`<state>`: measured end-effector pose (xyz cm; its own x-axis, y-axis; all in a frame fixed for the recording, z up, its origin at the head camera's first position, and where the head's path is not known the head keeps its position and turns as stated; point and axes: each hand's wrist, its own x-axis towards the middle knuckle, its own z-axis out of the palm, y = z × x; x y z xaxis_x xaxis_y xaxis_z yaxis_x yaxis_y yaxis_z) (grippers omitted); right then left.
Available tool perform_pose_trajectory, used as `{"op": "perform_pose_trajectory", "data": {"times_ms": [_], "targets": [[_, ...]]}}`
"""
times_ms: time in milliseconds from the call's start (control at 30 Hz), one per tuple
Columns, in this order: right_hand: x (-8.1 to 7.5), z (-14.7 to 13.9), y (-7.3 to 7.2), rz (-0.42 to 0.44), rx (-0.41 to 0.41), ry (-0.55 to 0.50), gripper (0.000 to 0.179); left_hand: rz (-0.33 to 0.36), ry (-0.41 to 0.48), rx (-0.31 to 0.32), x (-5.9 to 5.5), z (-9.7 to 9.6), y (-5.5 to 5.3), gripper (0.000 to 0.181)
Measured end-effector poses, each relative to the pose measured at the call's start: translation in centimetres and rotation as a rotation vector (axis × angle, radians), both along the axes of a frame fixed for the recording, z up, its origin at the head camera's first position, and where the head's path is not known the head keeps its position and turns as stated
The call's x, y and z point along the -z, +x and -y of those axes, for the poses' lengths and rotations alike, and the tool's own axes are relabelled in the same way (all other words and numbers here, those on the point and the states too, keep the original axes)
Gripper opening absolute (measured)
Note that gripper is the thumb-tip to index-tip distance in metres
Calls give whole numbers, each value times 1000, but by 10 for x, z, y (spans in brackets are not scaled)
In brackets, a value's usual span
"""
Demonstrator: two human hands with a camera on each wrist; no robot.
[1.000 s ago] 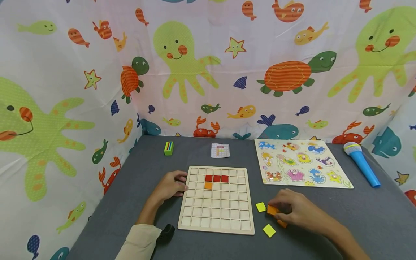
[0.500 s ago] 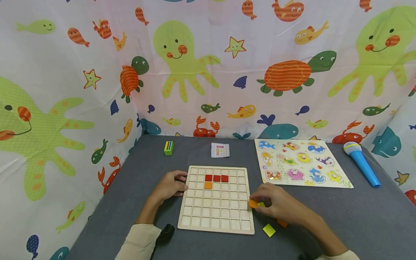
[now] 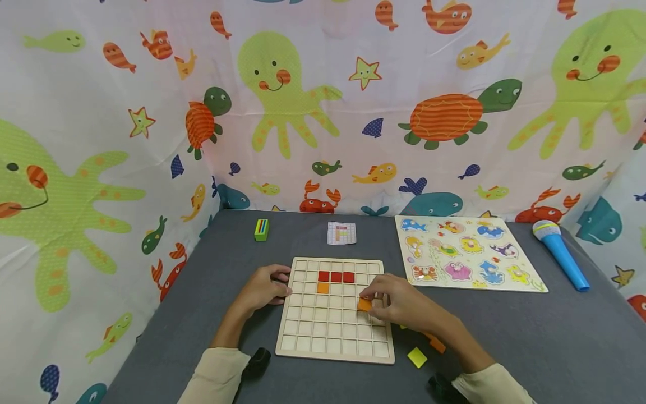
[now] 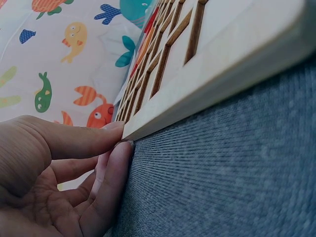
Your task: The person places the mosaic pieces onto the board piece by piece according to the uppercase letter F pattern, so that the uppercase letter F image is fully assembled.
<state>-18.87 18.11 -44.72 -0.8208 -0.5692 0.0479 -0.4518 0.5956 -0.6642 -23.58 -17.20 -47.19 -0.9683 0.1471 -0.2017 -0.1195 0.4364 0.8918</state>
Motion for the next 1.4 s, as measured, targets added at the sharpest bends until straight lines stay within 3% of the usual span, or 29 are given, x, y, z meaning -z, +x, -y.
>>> {"op": "perform_pose_trajectory", "data": {"times_ms": [333, 633, 1033, 1400], "targets": [[4, 32, -16, -88, -65, 44, 25, 1, -2, 0, 0, 0, 0, 51], [3, 55, -24, -18, -57, 59, 27, 6, -7, -12, 0, 1, 1, 51], [4, 77, -30, -26, -67, 47, 26, 5, -7, -6, 0, 1, -1, 51], [4, 94, -34, -70, -72, 98, 22, 5, -14, -5, 2, 1, -2, 52]]}}
